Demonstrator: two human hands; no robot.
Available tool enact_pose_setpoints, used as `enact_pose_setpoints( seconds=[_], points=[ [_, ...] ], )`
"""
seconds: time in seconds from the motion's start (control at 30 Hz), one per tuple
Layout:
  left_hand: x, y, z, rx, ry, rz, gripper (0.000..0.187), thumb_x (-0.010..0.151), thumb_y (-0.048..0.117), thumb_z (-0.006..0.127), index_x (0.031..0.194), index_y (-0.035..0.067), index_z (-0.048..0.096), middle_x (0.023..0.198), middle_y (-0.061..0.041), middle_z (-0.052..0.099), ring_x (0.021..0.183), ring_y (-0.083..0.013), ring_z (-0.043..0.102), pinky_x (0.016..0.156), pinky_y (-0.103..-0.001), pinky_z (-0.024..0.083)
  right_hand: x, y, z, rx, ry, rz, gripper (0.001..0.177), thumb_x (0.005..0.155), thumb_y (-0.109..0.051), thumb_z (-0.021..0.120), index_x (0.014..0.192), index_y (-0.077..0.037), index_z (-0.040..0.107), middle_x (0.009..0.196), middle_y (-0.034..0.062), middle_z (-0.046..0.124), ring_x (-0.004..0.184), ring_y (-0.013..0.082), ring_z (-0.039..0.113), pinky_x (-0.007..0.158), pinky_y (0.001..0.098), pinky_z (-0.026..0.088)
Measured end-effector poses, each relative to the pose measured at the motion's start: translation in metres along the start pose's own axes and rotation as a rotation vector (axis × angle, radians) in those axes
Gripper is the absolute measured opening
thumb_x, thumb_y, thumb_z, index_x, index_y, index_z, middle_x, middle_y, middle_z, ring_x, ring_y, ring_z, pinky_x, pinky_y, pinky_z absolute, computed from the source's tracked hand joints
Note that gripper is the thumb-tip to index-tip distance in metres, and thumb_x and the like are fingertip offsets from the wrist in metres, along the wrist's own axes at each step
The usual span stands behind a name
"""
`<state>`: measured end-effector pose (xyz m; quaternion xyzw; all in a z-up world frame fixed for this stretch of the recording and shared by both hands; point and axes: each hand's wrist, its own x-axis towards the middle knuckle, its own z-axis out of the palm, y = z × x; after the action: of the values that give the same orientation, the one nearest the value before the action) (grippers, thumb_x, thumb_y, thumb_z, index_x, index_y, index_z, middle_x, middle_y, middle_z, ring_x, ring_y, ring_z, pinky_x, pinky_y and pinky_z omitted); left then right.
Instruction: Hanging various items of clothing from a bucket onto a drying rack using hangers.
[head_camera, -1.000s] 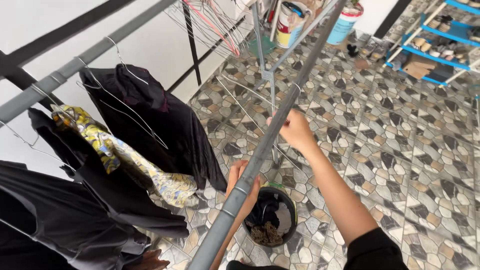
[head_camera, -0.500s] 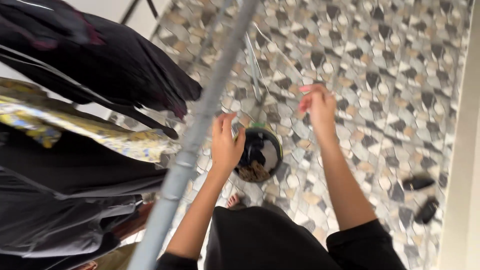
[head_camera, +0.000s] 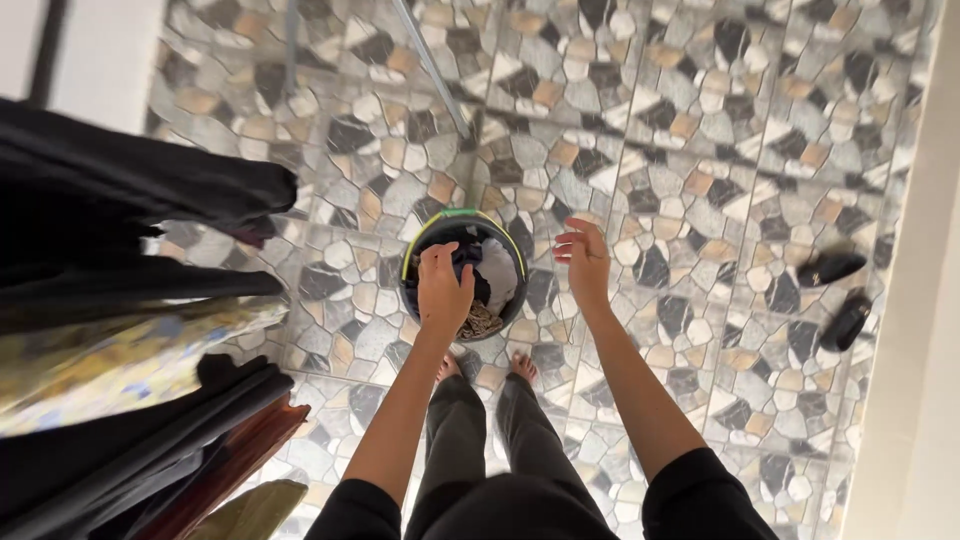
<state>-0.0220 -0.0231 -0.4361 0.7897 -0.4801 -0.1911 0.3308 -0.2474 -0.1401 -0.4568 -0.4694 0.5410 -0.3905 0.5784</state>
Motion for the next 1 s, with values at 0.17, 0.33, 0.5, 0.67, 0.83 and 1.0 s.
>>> enact_pose_setpoints(
  seconds=[0.17, 0.33, 0.5, 0.67, 0.83, 1.0],
  points=[
    [-0.003, -0.067, 0.080, 0.124, -0.159, -0.165, 0.048, 0.087, 0.016, 0.073, 0.131, 0.010, 0.055, 0.135, -0.018, 0.048, 0.122, -0.0427, 0.050, 0.090, -0.048, 0.051, 0.016, 0.078, -0.008, -0.006, 0.014, 0.065, 0.034, 0.104, -0.002, 0.038, 0.129, -0.008, 0.060, 0.104, 0.0086, 0.068, 0.085, 0.0148, 0.067, 0.075, 0.0294, 0.058],
    [-0.028, -0.158, 0.182, 0.409, -0.418, -0.287, 0.051, 0.086, 0.009, 0.071, 0.134, 0.022, 0.057, 0.143, -0.010, 0.046, 0.126, -0.0348, 0.052, 0.098, -0.044, 0.052, 0.025, 0.149, -0.004, -0.098, 0.041, 0.092, 0.036, 0.097, 0.003, 0.039, 0.122, -0.005, 0.063, 0.108, 0.0106, 0.064, 0.086, 0.0140, 0.068, 0.069, 0.0284, 0.060],
    [-0.040, -0.184, 0.245, 0.546, -0.796, -0.197, 0.090, 0.077, 0.016, 0.085, 0.152, 0.021, 0.035, 0.162, -0.009, 0.020, 0.145, -0.0351, 0.027, 0.097, -0.065, 0.042, 0.020, 0.204, 0.008, -0.226, 0.146, 0.076, 0.029, 0.097, 0.002, 0.039, 0.114, -0.002, 0.063, 0.109, 0.0110, 0.060, 0.068, 0.0130, 0.059, 0.054, 0.0280, 0.047],
    [-0.012, -0.168, 0.243, 0.617, -0.830, -0.315, 0.087, 0.075, 0.024, 0.088, 0.147, 0.025, 0.040, 0.158, -0.010, 0.021, 0.141, -0.0360, 0.028, 0.102, -0.060, 0.044, -0.005, 0.248, 0.014, -0.352, 0.160, -0.030, 0.025, 0.098, 0.002, 0.043, 0.114, -0.002, 0.062, 0.105, 0.0098, 0.058, 0.071, 0.0108, 0.055, 0.062, 0.0281, 0.047],
    [-0.012, -0.202, 0.253, 0.546, -0.829, -0.379, 0.065, 0.077, 0.029, 0.085, 0.135, 0.017, 0.060, 0.147, -0.013, 0.039, 0.140, -0.0422, 0.039, 0.093, -0.044, 0.060, -0.044, 0.260, 0.025, -0.557, 0.136, -0.063, 0.037, 0.093, -0.008, 0.065, 0.130, -0.004, 0.061, 0.106, 0.0096, 0.046, 0.069, 0.0129, 0.049, 0.064, 0.0288, 0.047],
    [-0.010, -0.198, 0.230, -0.146, -0.030, -0.412, 0.053, 0.073, 0.033, 0.081, 0.111, -0.001, 0.068, 0.112, -0.020, 0.068, 0.105, -0.0379, 0.068, 0.089, -0.043, 0.054, -0.067, 0.260, 0.037, -0.579, -0.134, -0.331, 0.099, 0.077, -0.036, 0.086, 0.151, 0.002, 0.033, 0.113, 0.0117, 0.039, 0.074, 0.0154, 0.042, 0.063, 0.0285, 0.046]
  ],
)
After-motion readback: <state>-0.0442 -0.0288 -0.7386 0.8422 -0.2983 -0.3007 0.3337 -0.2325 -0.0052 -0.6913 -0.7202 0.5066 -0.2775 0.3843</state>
